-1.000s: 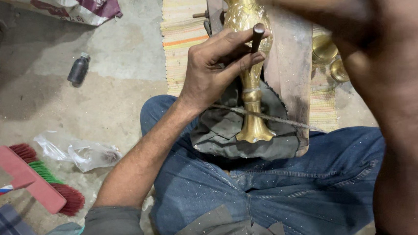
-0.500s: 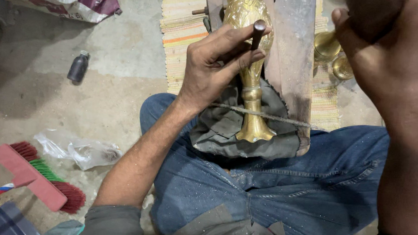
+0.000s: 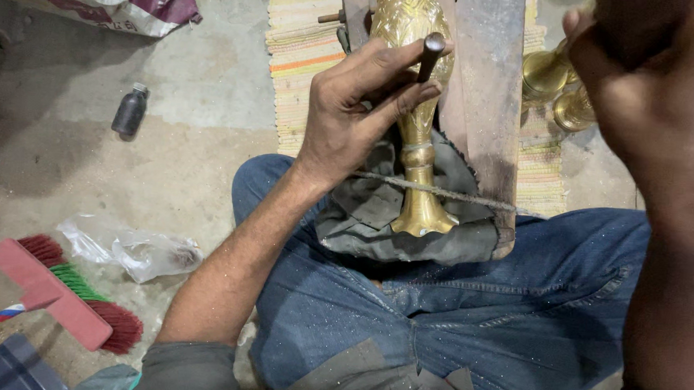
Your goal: The person sits on the floor holding a steel punch against a brass vase and strikes the punch with a wooden mallet to emboss decorative patterns into the metal, repositioning the punch and rotating the vase as they work around the surface.
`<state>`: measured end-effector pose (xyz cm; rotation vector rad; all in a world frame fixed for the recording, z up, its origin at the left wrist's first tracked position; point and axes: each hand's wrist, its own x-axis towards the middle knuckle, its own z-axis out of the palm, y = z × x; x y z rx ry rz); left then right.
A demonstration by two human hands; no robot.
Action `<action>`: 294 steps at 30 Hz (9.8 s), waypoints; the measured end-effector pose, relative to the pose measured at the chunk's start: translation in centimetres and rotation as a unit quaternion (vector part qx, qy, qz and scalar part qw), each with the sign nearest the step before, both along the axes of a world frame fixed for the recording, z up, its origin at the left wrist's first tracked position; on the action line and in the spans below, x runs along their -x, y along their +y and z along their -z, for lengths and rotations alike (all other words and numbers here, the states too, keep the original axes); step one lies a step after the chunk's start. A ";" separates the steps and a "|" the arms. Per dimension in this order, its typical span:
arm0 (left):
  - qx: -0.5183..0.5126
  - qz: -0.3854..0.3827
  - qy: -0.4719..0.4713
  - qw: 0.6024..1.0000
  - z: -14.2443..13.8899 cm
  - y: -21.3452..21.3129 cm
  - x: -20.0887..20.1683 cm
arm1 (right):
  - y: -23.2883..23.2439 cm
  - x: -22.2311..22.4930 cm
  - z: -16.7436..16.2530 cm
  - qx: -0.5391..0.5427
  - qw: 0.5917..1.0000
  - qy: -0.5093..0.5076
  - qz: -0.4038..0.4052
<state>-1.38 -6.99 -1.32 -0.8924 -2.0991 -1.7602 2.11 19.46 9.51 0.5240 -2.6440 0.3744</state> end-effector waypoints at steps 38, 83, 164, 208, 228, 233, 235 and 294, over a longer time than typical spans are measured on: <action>0.010 -0.022 0.035 0.999 0.6 0.2 0.3 | 0.2 0.0 1.0 0.015 0.998 0.035 -0.045; -0.038 -0.241 -0.005 0.970 -1.2 8.8 -3.5 | 5.2 5.3 0.8 0.025 0.996 -0.014 -0.082; 0.005 -0.251 0.078 0.965 0.5 10.1 -4.1 | 6.1 -0.1 -2.7 -0.172 0.965 0.187 -0.058; 0.009 -0.215 0.068 0.974 0.6 8.7 -3.2 | 4.8 0.0 -2.4 -0.160 0.983 0.074 -0.047; -0.006 -0.234 0.065 0.970 -0.6 5.6 -5.7 | 2.1 -1.4 -4.0 -0.200 0.966 0.153 -0.053; -0.071 -0.222 0.050 0.971 0.2 5.2 -5.5 | 0.2 -1.4 -4.5 -0.242 0.955 0.162 -0.046; -0.053 -0.253 0.052 0.965 0.5 5.0 -5.3 | -0.5 -1.2 -4.8 -0.296 0.939 0.177 -0.020; -0.059 -0.226 0.031 0.972 1.6 3.1 -4.0 | -3.4 -0.2 -4.5 -0.207 0.978 0.022 -0.023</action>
